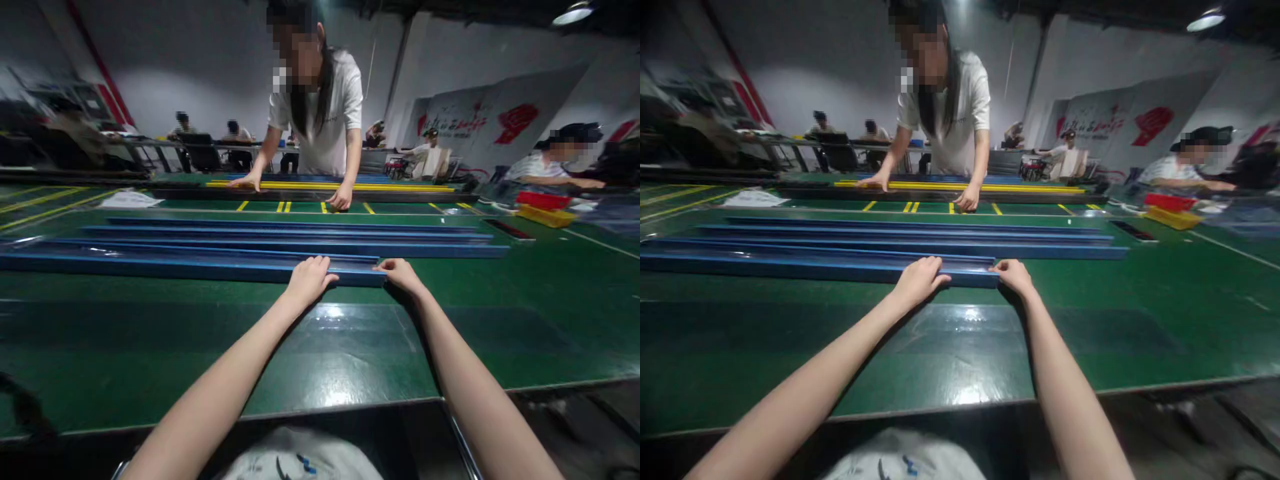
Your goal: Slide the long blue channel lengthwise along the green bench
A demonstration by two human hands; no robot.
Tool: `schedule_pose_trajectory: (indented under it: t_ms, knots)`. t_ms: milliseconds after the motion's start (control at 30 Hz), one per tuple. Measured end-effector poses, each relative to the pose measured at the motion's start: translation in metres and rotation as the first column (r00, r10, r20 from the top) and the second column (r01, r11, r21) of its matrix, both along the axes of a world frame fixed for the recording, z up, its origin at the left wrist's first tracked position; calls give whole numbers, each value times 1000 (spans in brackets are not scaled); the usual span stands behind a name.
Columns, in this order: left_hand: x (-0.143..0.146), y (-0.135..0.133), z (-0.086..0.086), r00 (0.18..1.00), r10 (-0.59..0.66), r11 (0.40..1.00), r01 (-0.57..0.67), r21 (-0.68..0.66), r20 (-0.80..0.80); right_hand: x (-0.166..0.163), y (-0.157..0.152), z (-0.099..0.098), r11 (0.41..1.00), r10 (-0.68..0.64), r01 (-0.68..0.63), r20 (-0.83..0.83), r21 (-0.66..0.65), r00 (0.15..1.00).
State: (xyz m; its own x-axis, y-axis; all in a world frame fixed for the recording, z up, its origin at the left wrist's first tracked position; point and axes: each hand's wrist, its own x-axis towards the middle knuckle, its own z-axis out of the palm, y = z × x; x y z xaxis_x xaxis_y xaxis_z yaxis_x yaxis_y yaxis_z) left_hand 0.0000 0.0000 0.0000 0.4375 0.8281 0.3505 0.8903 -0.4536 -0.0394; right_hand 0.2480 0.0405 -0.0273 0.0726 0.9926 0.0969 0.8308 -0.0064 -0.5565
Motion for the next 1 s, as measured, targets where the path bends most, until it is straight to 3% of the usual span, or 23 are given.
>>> schedule_pose_trajectory:
  t_ms: [267,467,567,633,800,1000]
  knots:
    - [-1,0,0,1000,-29,1000,29,-1,-10,-4,-4,4,999,-4,3,16,44,1000]
    - [-7,-2,10,997,-72,994,73,-85,7,-13,-21,21,951,-166,127,117,283,979]
    - [-12,-2,13,995,-95,987,98,-126,26,-24,-32,27,937,-115,39,201,346,973]
    - [-15,-2,14,993,-108,984,112,-141,41,-34,-38,28,920,-8,-113,306,376,952]
    - [-18,-2,15,996,-89,987,89,-137,7,-60,-41,25,845,103,-368,557,389,824]
    - [-27,-3,20,996,-37,990,24,-140,-86,-72,-38,23,805,78,-427,639,413,766]
